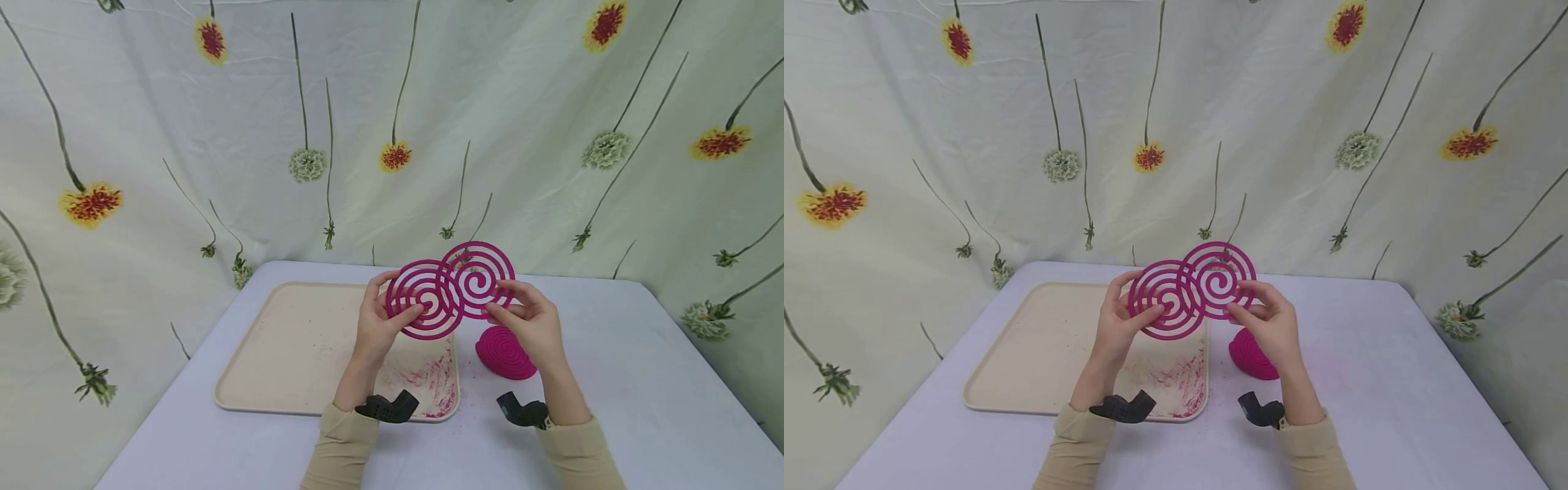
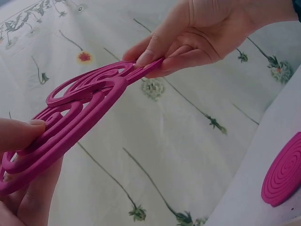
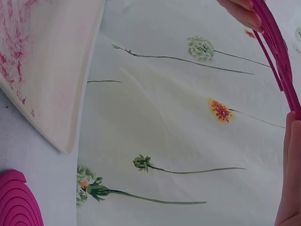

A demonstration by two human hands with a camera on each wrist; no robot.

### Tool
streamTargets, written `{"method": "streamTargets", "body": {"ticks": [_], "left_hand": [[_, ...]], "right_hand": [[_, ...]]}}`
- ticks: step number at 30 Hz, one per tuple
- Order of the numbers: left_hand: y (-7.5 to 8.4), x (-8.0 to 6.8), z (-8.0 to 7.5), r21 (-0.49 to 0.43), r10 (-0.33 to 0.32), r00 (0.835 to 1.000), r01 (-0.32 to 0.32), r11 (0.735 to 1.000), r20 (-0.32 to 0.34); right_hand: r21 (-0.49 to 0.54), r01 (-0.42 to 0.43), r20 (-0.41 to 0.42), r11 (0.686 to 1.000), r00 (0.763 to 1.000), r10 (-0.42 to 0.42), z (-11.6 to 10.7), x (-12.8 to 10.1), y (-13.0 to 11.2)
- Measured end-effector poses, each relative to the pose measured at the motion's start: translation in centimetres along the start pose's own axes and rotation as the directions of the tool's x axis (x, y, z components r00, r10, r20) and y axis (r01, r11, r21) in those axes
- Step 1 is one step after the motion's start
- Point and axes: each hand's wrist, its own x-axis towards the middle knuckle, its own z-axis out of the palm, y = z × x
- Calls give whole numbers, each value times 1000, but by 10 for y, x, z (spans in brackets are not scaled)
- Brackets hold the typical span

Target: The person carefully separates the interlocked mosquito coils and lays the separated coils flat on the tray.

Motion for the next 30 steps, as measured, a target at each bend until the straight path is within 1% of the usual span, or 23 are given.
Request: {"method": "streamTargets", "body": {"ticks": [2, 4, 5, 7, 8, 11, 12, 14, 15, 17, 19, 21, 23, 24, 28, 30], "left_hand": [[0, 0, 1, 1, 1, 1000, -1, 1000, 2], [0, 0, 1, 3, 4, 1000, -4, 1000, 4], [0, 0, 1, 0, 4, 1000, -4, 1000, 4], [1, -1, 1, 3, 7, 1000, -7, 1000, -1], [1, -1, 0, 2, 7, 1000, -7, 1000, -4], [1, -1, -1, 5, 7, 1000, -7, 1000, -16], [1, -1, -1, 9, 7, 1000, -7, 1000, -19], [1, -1, -1, 12, 6, 1000, -6, 1000, -20], [1, -1, -1, 18, 5, 1000, -5, 1000, -20], [2, -1, -2, 20, 3, 1000, -2, 1000, -17], [2, -1, -3, 21, -2, 1000, 2, 1000, -15], [3, 0, -3, 19, -6, 1000, 6, 1000, -13], [3, 0, -3, 14, -8, 1000, 8, 1000, -10], [3, 0, -3, 13, -8, 1000, 9, 1000, -9], [3, -1, -3, 11, -7, 1000, 7, 1000, -11], [3, -1, -3, 13, -9, 1000, 9, 1000, -13]], "right_hand": [[47, 17, -26, 999, 1000, -15, 3, 0, 4], [90, 46, -36, 995, 998, -43, 4, 1, 13], [113, 73, -29, 991, 997, -70, 3, 2, 24], [127, 117, -10, 985, 993, -117, -1, 6, 46], [130, 139, 6, 982, 990, -141, -3, 7, 58], [49, 138, 43, 989, 989, -140, -7, 10, 73], [18, 125, 48, 992, 991, -126, -6, 9, 69], [18, 145, 76, 989, 986, -146, -9, 9, 71], [-3, 139, 78, 990, 987, -138, -8, 8, 63], [17, 171, 97, 985, 980, -172, -9, 8, 56], [9, 186, 118, 983, 976, -186, -10, 6, 45], [-53, 153, 118, 987, 982, -146, -7, 2, 23], [-91, 130, 134, 987, 984, -118, -8, 1, 13], [-127, 101, 134, 987, 987, -84, -8, 0, 7], [-196, 40, 149, 980, 989, -11, -13, -1, 0], [-211, 20, 164, 977, 986, 15, -14, -1, -1]]}}
